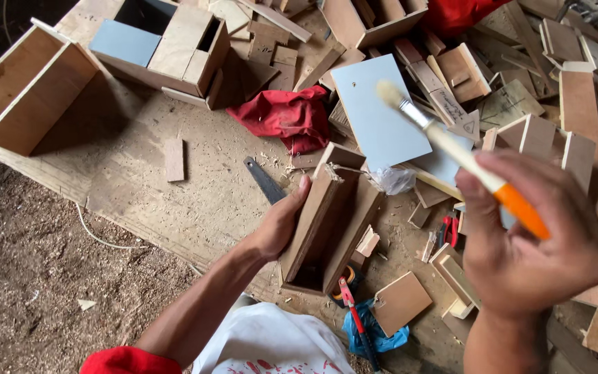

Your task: The person assembles small wooden boxes by fitting pieces together, brushing surfaces, clamping joints, and sawing wood pieces. The person handles multiple wooden components and tools on a cluttered workbench.

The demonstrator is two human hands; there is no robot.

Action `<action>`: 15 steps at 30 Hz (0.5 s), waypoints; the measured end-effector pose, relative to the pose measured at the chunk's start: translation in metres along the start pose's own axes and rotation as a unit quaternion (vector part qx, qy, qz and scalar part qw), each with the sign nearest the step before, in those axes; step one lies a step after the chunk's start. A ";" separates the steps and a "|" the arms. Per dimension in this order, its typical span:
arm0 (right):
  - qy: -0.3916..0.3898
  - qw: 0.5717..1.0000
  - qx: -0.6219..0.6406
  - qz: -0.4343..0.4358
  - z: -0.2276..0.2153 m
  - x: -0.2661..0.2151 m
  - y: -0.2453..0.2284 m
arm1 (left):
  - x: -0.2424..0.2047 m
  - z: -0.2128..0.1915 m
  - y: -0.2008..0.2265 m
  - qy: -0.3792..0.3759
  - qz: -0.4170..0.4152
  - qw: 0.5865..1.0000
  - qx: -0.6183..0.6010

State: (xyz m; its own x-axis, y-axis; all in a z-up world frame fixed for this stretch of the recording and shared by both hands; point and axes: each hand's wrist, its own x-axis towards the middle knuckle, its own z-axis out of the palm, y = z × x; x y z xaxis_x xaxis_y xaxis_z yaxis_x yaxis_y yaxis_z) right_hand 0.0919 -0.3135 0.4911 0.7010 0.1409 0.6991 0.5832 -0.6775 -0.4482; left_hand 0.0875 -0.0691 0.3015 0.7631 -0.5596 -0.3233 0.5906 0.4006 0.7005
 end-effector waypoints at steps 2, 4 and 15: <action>-0.014 0.998 0.050 0.038 -0.001 -0.009 -0.012 | -0.002 -0.008 -0.004 -0.011 0.001 0.999 -0.042; -0.087 0.989 0.089 0.073 -0.007 -0.016 -0.022 | -0.001 -0.016 -0.004 -0.001 0.036 0.999 -0.017; -0.085 0.919 0.158 0.352 -0.014 -0.007 -0.023 | -0.013 -0.024 0.013 0.004 0.219 0.958 0.185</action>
State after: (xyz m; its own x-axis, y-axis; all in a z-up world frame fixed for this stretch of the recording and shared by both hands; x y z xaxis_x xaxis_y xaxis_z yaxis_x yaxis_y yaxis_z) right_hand 0.0677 -0.3089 0.5041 0.9884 -0.1226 0.0895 0.0324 -0.4054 -0.9136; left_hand 0.0916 -0.0388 0.2994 0.9192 -0.3906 0.0490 0.0813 0.3101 0.9472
